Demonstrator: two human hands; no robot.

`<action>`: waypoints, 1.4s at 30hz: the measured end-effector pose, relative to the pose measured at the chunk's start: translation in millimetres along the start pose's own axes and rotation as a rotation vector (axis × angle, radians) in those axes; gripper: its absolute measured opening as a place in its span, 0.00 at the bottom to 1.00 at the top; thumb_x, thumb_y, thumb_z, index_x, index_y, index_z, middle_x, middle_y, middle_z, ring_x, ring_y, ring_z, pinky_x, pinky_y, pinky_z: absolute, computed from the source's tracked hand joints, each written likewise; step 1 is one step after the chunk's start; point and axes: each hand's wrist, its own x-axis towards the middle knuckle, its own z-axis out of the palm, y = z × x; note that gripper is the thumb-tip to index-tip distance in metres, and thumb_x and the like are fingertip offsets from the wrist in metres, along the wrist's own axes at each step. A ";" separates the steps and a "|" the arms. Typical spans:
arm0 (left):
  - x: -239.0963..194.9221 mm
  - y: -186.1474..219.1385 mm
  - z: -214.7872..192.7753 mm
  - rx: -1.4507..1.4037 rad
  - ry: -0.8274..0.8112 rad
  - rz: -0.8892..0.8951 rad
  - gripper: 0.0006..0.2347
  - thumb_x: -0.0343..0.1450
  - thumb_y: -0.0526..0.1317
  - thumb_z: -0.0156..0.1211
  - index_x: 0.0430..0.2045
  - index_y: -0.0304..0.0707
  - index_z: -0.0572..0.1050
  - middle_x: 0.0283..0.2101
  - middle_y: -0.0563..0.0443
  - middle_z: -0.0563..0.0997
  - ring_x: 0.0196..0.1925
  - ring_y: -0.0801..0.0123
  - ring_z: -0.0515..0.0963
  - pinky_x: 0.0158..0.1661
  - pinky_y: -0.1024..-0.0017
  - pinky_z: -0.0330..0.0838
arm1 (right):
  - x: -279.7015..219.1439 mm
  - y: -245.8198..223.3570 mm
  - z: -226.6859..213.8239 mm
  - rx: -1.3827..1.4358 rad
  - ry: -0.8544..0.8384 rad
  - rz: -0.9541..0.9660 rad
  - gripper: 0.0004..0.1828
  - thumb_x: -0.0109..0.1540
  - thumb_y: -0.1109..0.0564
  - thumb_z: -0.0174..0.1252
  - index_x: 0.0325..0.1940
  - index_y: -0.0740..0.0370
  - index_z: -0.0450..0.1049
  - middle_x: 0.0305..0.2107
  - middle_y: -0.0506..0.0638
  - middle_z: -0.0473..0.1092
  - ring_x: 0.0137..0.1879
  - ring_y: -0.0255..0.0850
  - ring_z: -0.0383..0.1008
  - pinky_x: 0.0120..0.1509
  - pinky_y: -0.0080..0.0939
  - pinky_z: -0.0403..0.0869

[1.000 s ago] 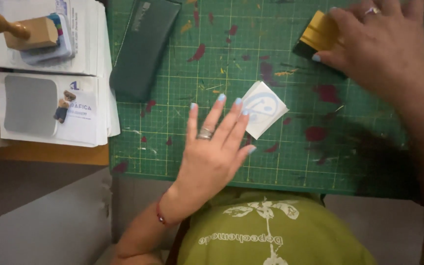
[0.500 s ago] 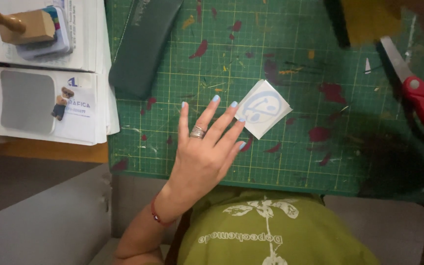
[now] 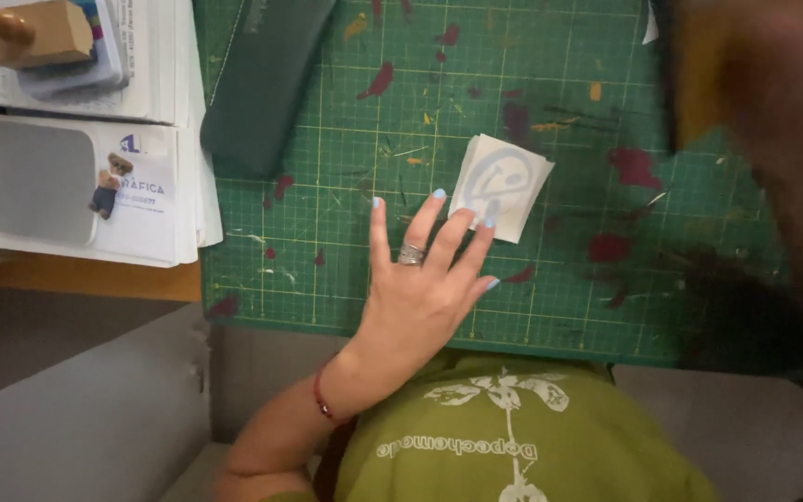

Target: The person folds a small white paper piece, rubs it with a yellow block, and then uses red scissors to cut the paper into a circular shape. The person then places the cut piece aside.

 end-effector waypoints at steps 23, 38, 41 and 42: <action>-8.3 3.5 6.6 -0.081 0.088 0.084 0.16 0.80 0.48 0.68 0.58 0.39 0.82 0.60 0.50 0.82 0.64 0.62 0.80 0.67 0.56 0.69 | 74.0 62.7 97.5 -1.525 0.345 -0.669 0.38 0.80 0.08 0.46 0.59 0.42 0.67 0.31 0.39 0.71 0.30 0.33 0.68 0.37 0.39 0.70; -2.9 -6.8 3.2 -0.100 0.105 0.112 0.13 0.81 0.46 0.68 0.56 0.40 0.84 0.59 0.48 0.82 0.62 0.61 0.80 0.64 0.56 0.72 | 83.0 58.6 83.9 -1.653 0.276 -0.511 0.39 0.80 0.09 0.46 0.61 0.44 0.68 0.32 0.40 0.73 0.29 0.34 0.69 0.37 0.39 0.70; -8.0 -3.9 1.6 -0.109 0.066 0.092 0.16 0.79 0.47 0.68 0.58 0.41 0.82 0.62 0.50 0.81 0.65 0.63 0.79 0.64 0.52 0.71 | 51.6 51.4 89.0 -1.388 0.334 -0.605 0.38 0.77 0.13 0.59 0.61 0.47 0.72 0.33 0.44 0.73 0.33 0.38 0.71 0.42 0.44 0.72; -3.3 -6.3 5.4 -0.110 0.068 0.080 0.16 0.79 0.47 0.68 0.58 0.41 0.82 0.62 0.50 0.81 0.65 0.63 0.79 0.64 0.52 0.71 | 46.3 49.0 99.6 -1.391 0.327 -0.614 0.38 0.77 0.13 0.59 0.61 0.47 0.72 0.33 0.44 0.73 0.33 0.38 0.71 0.42 0.44 0.72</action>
